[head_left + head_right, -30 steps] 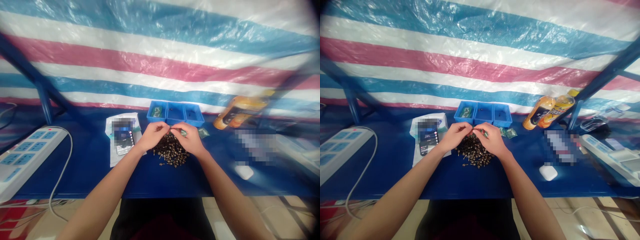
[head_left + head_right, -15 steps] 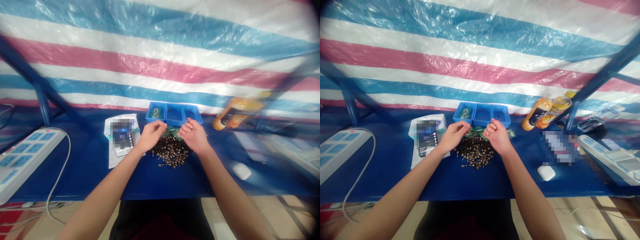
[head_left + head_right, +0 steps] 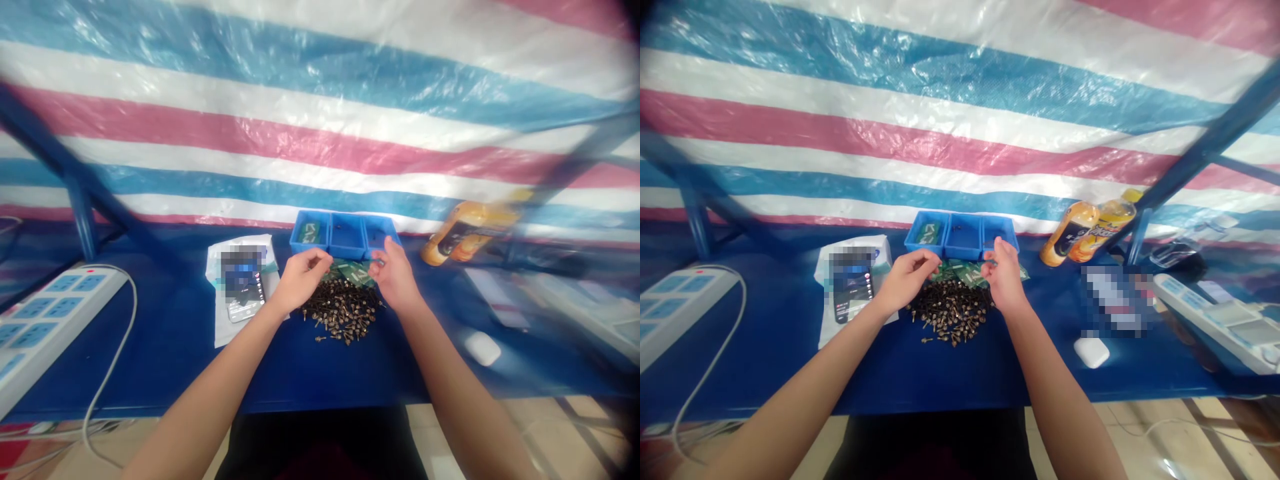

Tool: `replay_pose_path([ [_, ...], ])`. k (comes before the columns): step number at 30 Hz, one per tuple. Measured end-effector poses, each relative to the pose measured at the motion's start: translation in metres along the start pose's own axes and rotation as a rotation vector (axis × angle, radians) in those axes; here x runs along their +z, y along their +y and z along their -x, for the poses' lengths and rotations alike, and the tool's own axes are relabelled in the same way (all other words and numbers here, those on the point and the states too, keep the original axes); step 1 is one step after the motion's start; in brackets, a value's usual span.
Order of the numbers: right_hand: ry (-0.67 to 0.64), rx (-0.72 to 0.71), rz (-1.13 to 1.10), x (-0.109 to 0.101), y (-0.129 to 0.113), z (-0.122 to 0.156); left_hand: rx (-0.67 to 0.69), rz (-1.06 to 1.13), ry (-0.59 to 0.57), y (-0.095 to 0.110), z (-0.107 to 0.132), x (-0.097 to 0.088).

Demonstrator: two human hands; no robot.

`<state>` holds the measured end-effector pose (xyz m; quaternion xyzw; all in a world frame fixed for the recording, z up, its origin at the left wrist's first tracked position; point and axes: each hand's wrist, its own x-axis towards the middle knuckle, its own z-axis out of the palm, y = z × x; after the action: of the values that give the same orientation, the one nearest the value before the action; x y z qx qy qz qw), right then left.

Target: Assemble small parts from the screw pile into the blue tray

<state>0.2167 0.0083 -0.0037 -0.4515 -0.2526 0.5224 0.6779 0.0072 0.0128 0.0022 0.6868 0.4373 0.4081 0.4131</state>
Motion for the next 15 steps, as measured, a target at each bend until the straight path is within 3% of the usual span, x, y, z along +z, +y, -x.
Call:
replay_pose_path([
  [3,0.024,-0.102,0.063,-0.003,-0.001,-0.003,0.004,-0.015,-0.009,0.001,0.0,0.0],
  [6,-0.027,-0.19,0.263,-0.004,0.001,-0.003,0.015,-0.035,-0.006,0.001,0.0,0.0],
  [8,-0.095,-0.273,0.505,-0.003,0.003,0.0,0.022,-0.059,0.002,0.0,0.0,-0.001],
  [12,-0.352,-0.498,1.082,-0.003,0.006,0.01,0.041,-0.12,0.028,-0.002,-0.001,-0.002],
  [15,-0.303,-0.642,1.46,-0.005,0.006,0.016,0.053,-0.155,0.039,-0.002,0.0,-0.002],
])
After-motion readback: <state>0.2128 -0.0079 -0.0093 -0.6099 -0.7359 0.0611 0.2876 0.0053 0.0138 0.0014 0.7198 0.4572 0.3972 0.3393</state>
